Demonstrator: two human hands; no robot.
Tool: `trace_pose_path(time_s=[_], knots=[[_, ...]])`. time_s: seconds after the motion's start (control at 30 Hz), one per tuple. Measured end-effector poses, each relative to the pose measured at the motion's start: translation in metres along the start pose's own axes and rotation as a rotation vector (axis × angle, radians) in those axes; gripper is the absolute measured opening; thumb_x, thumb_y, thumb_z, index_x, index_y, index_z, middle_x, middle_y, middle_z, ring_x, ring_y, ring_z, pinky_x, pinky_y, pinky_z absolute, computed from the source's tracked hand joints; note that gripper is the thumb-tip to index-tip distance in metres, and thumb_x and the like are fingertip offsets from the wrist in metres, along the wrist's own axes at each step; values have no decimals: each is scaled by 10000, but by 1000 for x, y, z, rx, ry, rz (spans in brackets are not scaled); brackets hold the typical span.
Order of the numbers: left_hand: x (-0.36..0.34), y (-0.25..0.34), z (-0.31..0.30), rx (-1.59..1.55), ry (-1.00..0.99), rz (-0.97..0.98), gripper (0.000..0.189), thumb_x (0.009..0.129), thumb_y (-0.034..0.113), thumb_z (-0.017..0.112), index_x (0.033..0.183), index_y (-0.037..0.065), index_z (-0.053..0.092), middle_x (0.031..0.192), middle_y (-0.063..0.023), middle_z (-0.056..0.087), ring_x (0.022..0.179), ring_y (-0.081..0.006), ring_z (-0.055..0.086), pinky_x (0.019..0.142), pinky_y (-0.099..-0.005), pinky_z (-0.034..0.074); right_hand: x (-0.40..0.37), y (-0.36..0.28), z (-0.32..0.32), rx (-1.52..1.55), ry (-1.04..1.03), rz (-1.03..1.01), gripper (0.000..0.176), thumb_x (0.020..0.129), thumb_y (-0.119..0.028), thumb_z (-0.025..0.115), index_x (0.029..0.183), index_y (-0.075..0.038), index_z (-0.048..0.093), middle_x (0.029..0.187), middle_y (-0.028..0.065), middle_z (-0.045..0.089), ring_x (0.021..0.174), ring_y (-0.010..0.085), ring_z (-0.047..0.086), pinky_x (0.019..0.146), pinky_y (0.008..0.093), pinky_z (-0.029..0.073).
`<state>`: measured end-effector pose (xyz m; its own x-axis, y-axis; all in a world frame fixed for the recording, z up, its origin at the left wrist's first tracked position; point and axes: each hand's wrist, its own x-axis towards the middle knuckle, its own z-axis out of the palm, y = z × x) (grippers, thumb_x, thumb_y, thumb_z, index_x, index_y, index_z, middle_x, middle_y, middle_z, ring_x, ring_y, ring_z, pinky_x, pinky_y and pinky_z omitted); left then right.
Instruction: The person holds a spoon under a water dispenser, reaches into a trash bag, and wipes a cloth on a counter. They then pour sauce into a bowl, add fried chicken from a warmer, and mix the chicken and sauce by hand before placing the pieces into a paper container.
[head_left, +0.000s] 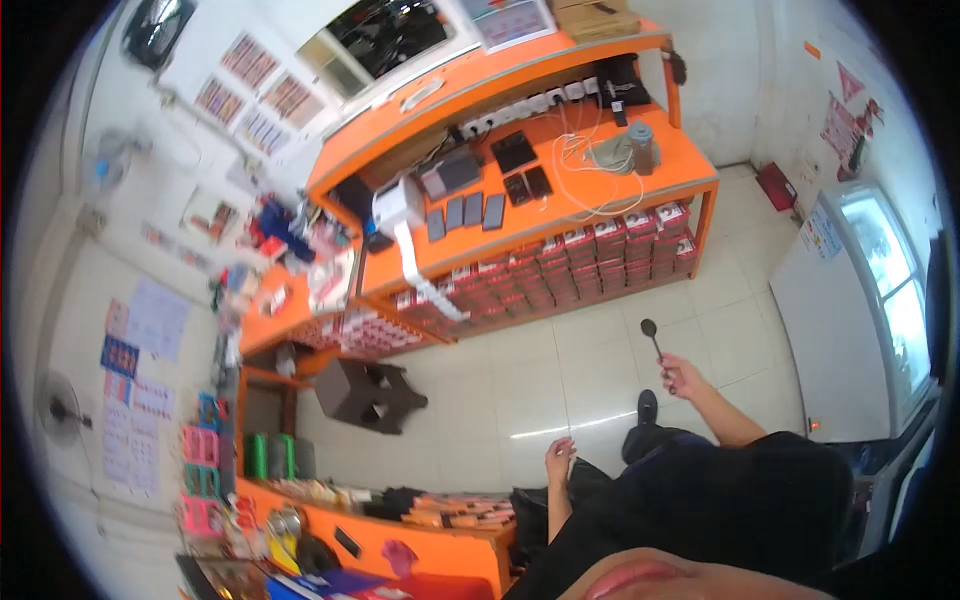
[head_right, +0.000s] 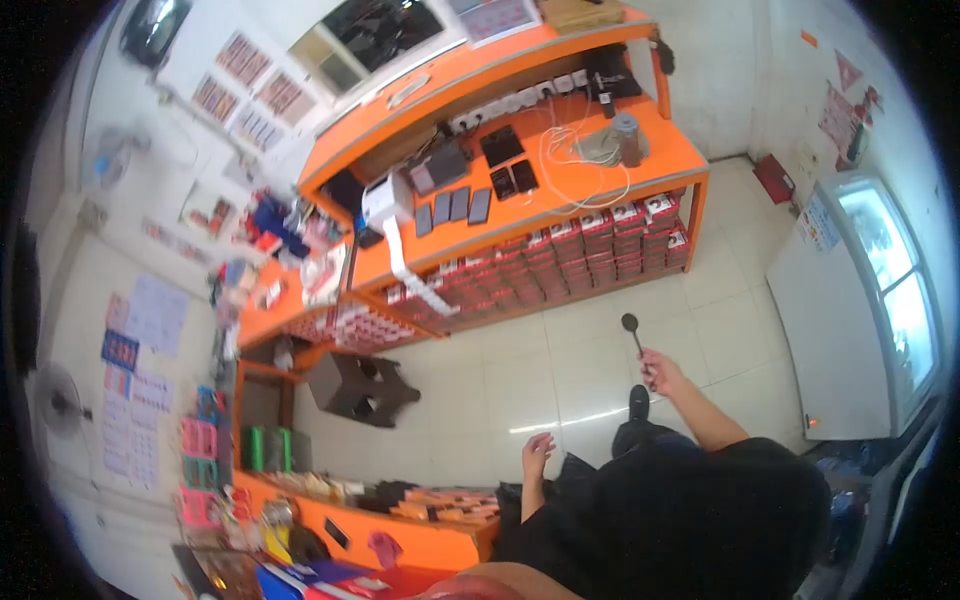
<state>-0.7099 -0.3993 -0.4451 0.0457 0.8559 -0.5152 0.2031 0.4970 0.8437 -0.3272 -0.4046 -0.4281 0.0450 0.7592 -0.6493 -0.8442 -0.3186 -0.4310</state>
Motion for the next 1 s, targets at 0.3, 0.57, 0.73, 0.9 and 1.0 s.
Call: trace_pose_path(time_s=[0.3,0.57,0.73,0.9,1.0], knots=[[220,237,151,278,-113,557,211,941,187,527,1013,28,646,859,-94,689,747,-173,646,709,-301,500,-11,-167,18,120,-27,-298,467,849,-82,642,1278,-80,457,926,10,529,716,122,523,505,219,388],[310,337,282,49,-440,517,182,938,158,562,1042,27,633,896,-56,683,769,-144,648,688,-261,499,41,-255,83,152,138,-441,442,858,-52,616,1276,-55,470,920,13,512,723,108,510,521,218,383],[338,475,354,170,-524,791,276,977,230,515,1184,70,602,1168,-131,572,918,-184,599,782,-296,477,76,-336,161,14,248,-684,366,860,-40,595,1220,-32,527,993,27,542,713,93,509,534,211,368],[352,637,355,423,-398,1556,356,963,320,489,1262,162,600,1341,-145,432,1275,-329,342,1069,-464,242,97,-409,240,-235,315,-827,285,855,-37,593,1140,-46,600,1000,-3,562,666,46,491,531,170,340],[359,690,339,627,-312,1809,362,946,413,469,1246,274,615,1387,-116,409,1309,-320,315,1076,-493,189,102,-427,273,-287,290,-851,278,850,-32,598,1127,-51,610,959,-30,567,652,26,482,538,162,343]])
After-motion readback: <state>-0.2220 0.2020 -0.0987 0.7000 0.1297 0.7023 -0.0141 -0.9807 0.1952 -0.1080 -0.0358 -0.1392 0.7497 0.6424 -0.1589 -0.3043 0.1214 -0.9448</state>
